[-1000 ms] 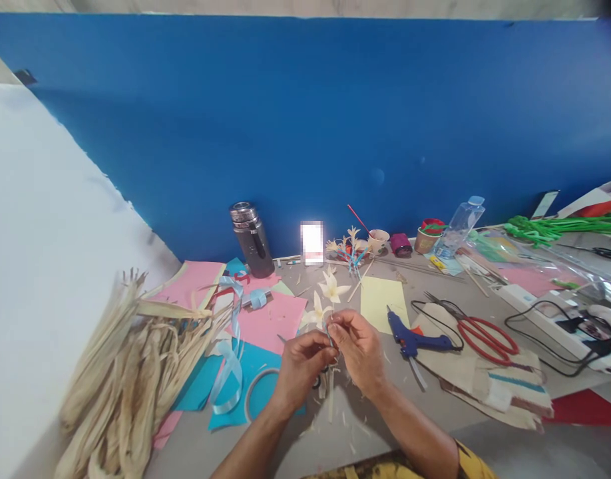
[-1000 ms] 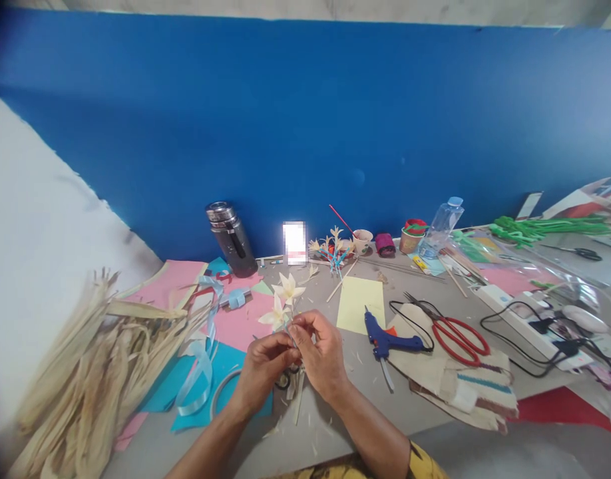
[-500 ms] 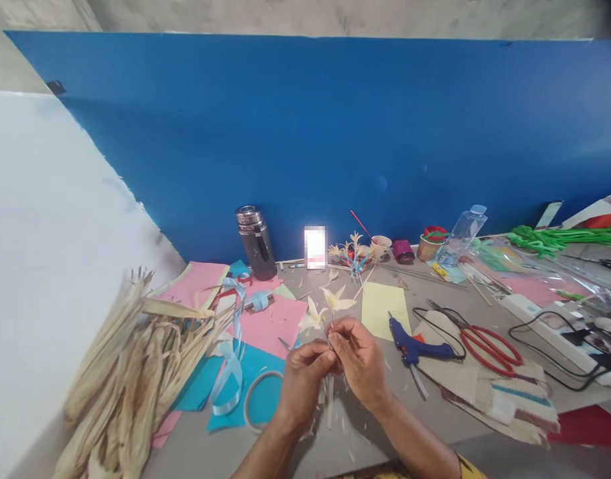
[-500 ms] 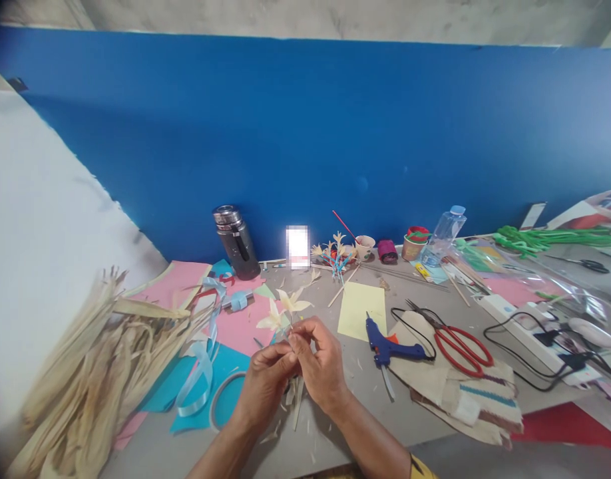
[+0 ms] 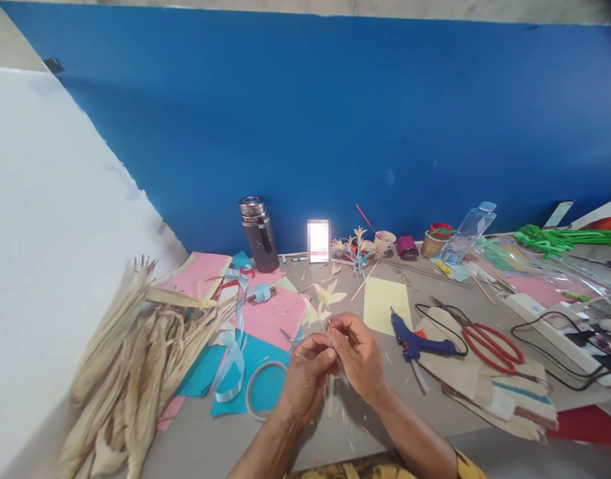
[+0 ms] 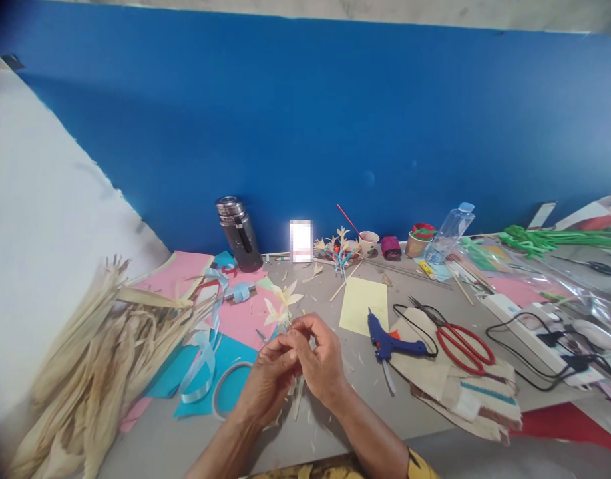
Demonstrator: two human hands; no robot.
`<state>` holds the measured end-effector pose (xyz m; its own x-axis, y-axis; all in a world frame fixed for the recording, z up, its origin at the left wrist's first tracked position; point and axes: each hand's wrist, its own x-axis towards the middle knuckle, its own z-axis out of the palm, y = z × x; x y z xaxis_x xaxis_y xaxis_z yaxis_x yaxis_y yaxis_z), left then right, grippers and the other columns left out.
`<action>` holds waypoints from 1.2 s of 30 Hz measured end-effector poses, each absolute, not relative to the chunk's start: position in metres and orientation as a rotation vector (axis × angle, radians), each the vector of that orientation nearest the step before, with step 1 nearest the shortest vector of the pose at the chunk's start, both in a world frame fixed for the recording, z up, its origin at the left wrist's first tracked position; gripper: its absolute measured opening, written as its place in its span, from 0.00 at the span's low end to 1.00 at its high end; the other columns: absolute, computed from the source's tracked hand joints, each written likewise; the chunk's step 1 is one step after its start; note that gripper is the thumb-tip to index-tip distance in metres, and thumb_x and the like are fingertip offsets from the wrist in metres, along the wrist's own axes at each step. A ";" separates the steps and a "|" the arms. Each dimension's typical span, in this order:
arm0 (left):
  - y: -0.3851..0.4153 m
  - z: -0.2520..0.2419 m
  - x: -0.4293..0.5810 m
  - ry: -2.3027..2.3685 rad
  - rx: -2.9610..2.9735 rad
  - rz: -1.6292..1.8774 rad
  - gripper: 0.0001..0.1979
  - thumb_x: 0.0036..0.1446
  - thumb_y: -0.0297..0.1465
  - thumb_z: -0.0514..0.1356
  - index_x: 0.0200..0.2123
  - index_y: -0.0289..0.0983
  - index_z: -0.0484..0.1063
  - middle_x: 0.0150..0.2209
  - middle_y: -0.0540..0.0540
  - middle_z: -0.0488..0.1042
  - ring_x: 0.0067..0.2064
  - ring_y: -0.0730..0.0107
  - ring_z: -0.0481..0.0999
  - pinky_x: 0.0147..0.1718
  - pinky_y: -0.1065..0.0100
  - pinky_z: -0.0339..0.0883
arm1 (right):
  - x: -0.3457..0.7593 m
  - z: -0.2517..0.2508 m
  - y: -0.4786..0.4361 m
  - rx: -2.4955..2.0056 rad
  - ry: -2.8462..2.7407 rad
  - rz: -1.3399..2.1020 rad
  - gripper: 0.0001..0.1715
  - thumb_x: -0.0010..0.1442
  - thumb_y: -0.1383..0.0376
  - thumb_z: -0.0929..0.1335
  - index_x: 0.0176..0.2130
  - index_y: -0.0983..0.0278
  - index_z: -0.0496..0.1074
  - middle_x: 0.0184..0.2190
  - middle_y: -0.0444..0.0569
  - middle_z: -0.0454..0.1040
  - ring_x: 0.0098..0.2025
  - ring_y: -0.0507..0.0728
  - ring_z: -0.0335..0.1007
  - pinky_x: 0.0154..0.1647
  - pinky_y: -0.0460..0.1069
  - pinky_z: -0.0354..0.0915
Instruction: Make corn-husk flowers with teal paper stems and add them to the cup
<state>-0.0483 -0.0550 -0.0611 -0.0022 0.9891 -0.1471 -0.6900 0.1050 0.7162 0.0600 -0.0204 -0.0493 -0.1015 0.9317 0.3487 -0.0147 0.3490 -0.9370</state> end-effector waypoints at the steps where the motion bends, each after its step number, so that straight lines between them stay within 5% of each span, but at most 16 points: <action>1: -0.055 -0.061 -0.049 0.737 0.530 1.416 0.11 0.42 0.31 0.76 0.28 0.35 0.79 0.28 0.49 0.75 0.30 0.72 0.73 0.32 0.70 0.66 | 0.060 -0.048 -0.021 -0.883 -1.438 1.009 0.05 0.61 0.63 0.68 0.34 0.62 0.72 0.32 0.46 0.74 0.35 0.55 0.71 0.38 0.48 0.67; 14: -0.053 -0.067 -0.060 0.881 0.638 1.528 0.08 0.41 0.28 0.75 0.24 0.37 0.78 0.23 0.52 0.75 0.25 0.76 0.70 0.30 0.72 0.64 | 0.065 -0.044 -0.026 -0.885 -1.558 0.954 0.08 0.64 0.61 0.68 0.36 0.62 0.74 0.33 0.48 0.76 0.35 0.55 0.73 0.39 0.49 0.69; 23: -0.056 -0.061 -0.058 0.963 0.646 1.631 0.07 0.40 0.28 0.75 0.23 0.38 0.80 0.28 0.50 0.80 0.32 0.70 0.76 0.38 0.68 0.70 | 0.067 -0.042 -0.029 -0.897 -1.674 0.863 0.08 0.65 0.61 0.67 0.37 0.62 0.75 0.33 0.48 0.77 0.33 0.55 0.72 0.36 0.49 0.68; 36: -0.060 -0.061 -0.057 0.868 0.476 1.597 0.10 0.36 0.29 0.76 0.21 0.37 0.78 0.26 0.51 0.76 0.26 0.76 0.71 0.29 0.71 0.66 | 0.092 -0.067 -0.037 -0.942 -1.915 0.663 0.06 0.66 0.63 0.66 0.39 0.59 0.74 0.33 0.49 0.77 0.36 0.58 0.69 0.37 0.52 0.65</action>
<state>-0.0569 -0.0603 -0.0607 -0.2194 0.9625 -0.1595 -0.6573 -0.0250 0.7532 0.0915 -0.0367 -0.0667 -0.3295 0.8174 0.4726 0.3501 0.5706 -0.7429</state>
